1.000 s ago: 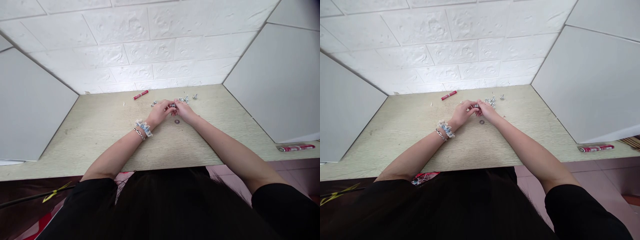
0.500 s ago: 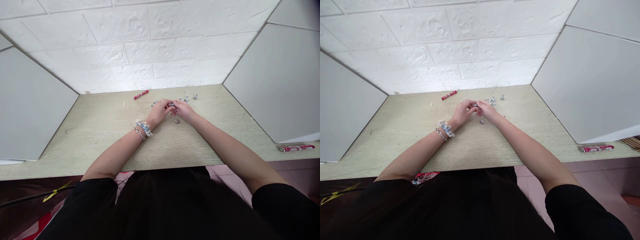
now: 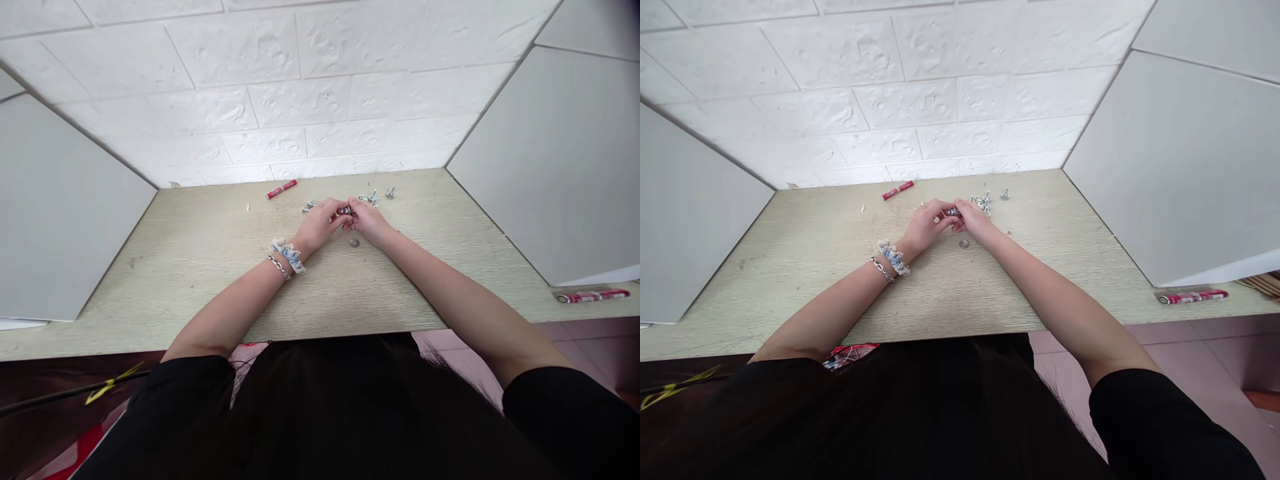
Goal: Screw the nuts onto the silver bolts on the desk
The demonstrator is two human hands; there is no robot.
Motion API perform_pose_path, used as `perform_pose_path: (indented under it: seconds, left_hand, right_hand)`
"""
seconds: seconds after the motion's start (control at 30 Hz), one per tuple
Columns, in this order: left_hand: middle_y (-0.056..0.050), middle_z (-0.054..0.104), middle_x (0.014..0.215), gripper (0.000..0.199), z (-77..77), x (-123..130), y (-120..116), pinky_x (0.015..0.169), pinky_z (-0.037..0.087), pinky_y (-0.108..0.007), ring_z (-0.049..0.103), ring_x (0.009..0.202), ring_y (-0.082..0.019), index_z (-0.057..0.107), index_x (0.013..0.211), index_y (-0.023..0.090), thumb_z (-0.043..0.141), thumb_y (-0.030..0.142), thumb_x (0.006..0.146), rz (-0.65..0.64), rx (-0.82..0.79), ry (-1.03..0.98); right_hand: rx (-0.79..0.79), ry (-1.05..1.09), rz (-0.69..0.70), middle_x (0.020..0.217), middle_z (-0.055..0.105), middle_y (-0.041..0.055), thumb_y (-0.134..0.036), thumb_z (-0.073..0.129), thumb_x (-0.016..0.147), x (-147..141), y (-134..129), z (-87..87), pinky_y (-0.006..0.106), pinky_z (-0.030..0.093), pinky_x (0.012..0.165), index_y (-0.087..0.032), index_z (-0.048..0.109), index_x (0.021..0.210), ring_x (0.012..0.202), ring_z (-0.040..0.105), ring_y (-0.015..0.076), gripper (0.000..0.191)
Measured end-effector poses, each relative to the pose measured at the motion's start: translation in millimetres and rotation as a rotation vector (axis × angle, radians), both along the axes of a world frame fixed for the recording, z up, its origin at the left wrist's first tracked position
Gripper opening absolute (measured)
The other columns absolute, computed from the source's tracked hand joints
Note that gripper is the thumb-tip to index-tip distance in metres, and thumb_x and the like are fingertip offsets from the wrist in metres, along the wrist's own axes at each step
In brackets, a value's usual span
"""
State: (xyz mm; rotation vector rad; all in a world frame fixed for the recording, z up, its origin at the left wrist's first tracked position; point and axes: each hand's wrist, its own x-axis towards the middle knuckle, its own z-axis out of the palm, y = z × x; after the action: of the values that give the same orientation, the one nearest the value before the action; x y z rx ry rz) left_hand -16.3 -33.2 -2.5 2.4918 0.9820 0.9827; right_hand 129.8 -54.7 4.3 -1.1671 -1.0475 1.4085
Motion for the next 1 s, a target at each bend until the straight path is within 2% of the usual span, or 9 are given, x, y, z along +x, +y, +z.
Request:
perform_pose_path:
  seconds: [0.17,0.43,0.63,0.73,0.87,1.0]
  left_hand:
    - [-0.002,0.066,0.091,0.019,-3.3,-0.7,3.1,0.077,0.049,-0.026,0.060,0.080,-0.011,0.063,0.105,0.018,0.063,0.025,0.088,0.004,0.032,-0.048]
    - [-0.002,0.066,0.090,0.018,-5.6,-1.2,4.5,0.075,0.050,-0.025,0.060,0.080,-0.011,0.063,0.104,0.018,0.063,0.023,0.088,0.016,0.078,-0.074]
    - [-0.002,0.067,0.092,0.021,-3.3,-0.5,3.2,0.075,0.050,-0.024,0.061,0.082,-0.011,0.063,0.108,0.017,0.063,0.023,0.088,-0.008,0.075,-0.079]
    - [-0.002,0.067,0.092,0.020,-2.9,-0.6,3.1,0.075,0.050,-0.024,0.061,0.081,-0.011,0.063,0.108,0.017,0.062,0.024,0.089,-0.010,0.068,-0.072]
    - [-0.002,0.067,0.092,0.019,-3.5,-1.0,3.8,0.076,0.050,-0.025,0.060,0.079,-0.010,0.063,0.107,0.018,0.061,0.025,0.089,0.025,0.052,-0.069]
    - [-0.002,0.067,0.092,0.019,-5.1,-1.1,4.9,0.075,0.049,-0.025,0.060,0.080,-0.011,0.062,0.107,0.017,0.062,0.023,0.088,0.045,0.034,-0.074]
  right_hand:
    - [0.025,-0.049,0.021,0.057,0.058,-0.0013,-0.033,0.042,0.098,2.7,3.8,-7.1,0.020,0.044,0.052,-0.016,0.055,0.074,0.048,0.053,0.0071,0.032]
    - [0.023,-0.053,0.027,0.058,0.058,-0.0018,-0.030,0.041,0.098,3.1,1.7,-3.3,0.019,0.044,0.051,-0.016,0.055,0.075,0.047,0.054,0.0065,0.031]
    - [0.083,-0.038,0.053,0.054,0.054,-0.0013,-0.049,0.048,0.093,3.4,0.4,-6.0,0.019,0.044,0.052,-0.015,0.054,0.068,0.049,0.052,0.0064,0.042]
    - [0.095,-0.028,0.066,0.053,0.053,-0.0022,-0.051,0.053,0.089,4.9,-0.4,-6.9,0.020,0.045,0.053,-0.015,0.055,0.070,0.049,0.051,0.0063,0.041]
    - [0.108,0.009,0.091,0.057,0.055,-0.0035,-0.047,0.060,0.086,7.0,0.2,-7.5,0.020,0.045,0.053,-0.016,0.056,0.075,0.051,0.052,0.0059,0.033]
    - [0.079,0.024,0.088,0.062,0.058,-0.0044,-0.032,0.060,0.087,7.9,-1.1,-3.7,0.020,0.045,0.054,-0.017,0.056,0.082,0.050,0.053,0.0054,0.017]
